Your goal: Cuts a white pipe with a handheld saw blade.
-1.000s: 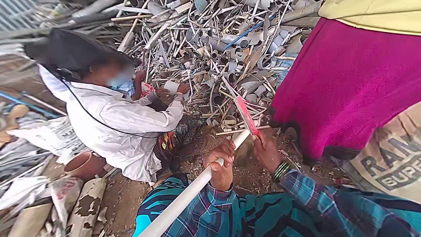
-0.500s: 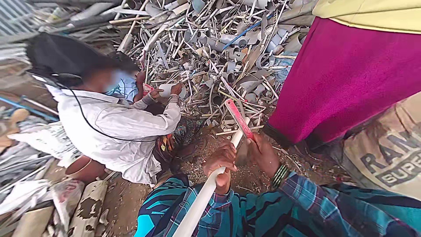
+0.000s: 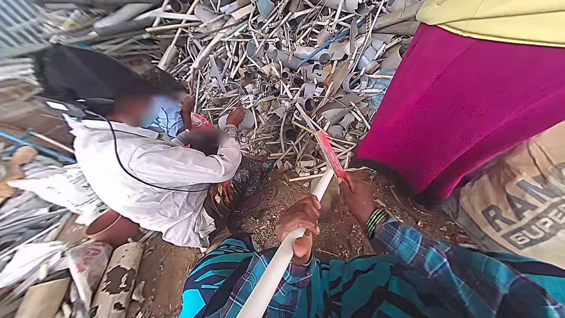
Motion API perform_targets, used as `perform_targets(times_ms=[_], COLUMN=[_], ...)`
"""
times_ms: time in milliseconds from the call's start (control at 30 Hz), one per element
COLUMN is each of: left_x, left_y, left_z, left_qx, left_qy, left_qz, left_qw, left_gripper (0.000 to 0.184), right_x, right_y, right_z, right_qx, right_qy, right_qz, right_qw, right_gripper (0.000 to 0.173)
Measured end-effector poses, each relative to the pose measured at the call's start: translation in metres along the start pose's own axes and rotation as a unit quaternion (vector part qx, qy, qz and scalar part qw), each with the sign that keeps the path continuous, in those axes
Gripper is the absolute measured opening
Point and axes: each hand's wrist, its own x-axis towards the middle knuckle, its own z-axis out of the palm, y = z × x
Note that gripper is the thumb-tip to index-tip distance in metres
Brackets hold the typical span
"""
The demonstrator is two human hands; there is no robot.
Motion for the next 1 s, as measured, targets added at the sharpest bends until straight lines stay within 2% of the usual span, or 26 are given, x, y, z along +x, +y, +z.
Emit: perform_targets(times_ms=[67,133,167,267,300,333,400,467,500,600,667,700,767,833,867,900,1000], left_x=[-0.002,-0.006,-0.006,-0.003,-0.001,0.001,0.004,0.004,0.005,0.005,0.004,0.003,0.000,0.001,0.002,0.003,0.011], left_y=[-0.008,-0.014,-0.012,0.000,0.001,0.001,-0.001,-0.003,-0.003,-0.004,-0.005,-0.006,-0.009,-0.008,-0.007,-0.005,-0.001], left_z=[-0.003,-0.007,-0.004,0.006,0.006,0.004,0.001,-0.002,-0.003,-0.007,-0.008,-0.007,-0.004,-0.002,-0.001,-0.002,-0.012], left_qx=[0.009,-0.005,-0.022,-0.076,-0.096,-0.109,-0.121,-0.141,-0.153,-0.162,-0.159,-0.154,-0.142,-0.144,-0.156,-0.164,-0.166], left_qy=[0.045,0.075,0.098,0.176,0.202,0.227,0.272,0.291,0.298,0.307,0.301,0.302,0.308,0.308,0.315,0.329,0.367], left_qz=[0.011,0.004,-0.010,-0.057,-0.074,-0.090,-0.110,-0.118,-0.119,-0.111,-0.110,-0.113,-0.122,-0.137,-0.148,-0.161,-0.184], left_qw=[0.999,0.997,0.995,0.980,0.972,0.964,0.948,0.939,0.935,0.931,0.934,0.934,0.933,0.931,0.925,0.916,0.897], left_gripper=[0.046,0.043,0.041,0.037,0.036,0.036,0.037,0.039,0.041,0.042,0.039,0.039,0.038,0.039,0.042,0.047,0.060], right_x=[-0.020,-0.025,-0.020,0.009,0.010,0.005,-0.018,-0.029,-0.026,0.004,0.013,0.006,-0.022,-0.040,-0.038,-0.031,0.010], right_y=[0.000,0.002,0.004,0.013,0.013,0.011,0.005,0.002,0.003,0.007,0.008,0.005,-0.005,-0.009,-0.006,-0.002,0.016], right_z=[0.022,0.032,0.030,0.011,0.010,0.013,0.029,0.039,0.037,0.014,0.009,0.013,0.031,0.047,0.049,0.045,0.007], right_qx=[0.003,0.000,-0.006,-0.005,-0.005,-0.007,-0.024,-0.027,-0.023,-0.011,-0.024,-0.032,-0.053,-0.056,-0.057,-0.058,-0.045], right_qy=[0.013,0.033,0.047,0.052,0.053,0.051,0.054,0.065,0.071,0.049,0.036,0.025,0.023,0.062,0.086,0.095,0.053], right_qz=[-0.097,-0.139,-0.126,-0.012,-0.003,-0.021,-0.117,-0.172,-0.164,-0.024,0.016,-0.003,-0.108,-0.206,-0.223,-0.207,-0.027], right_qw=[0.995,0.990,0.991,0.999,0.999,0.998,0.991,0.983,0.984,0.998,0.999,0.999,0.992,0.975,0.969,0.972,0.997], right_gripper=[0.034,0.033,0.034,0.039,0.039,0.038,0.036,0.035,0.035,0.038,0.038,0.038,0.036,0.033,0.033,0.034,0.040])
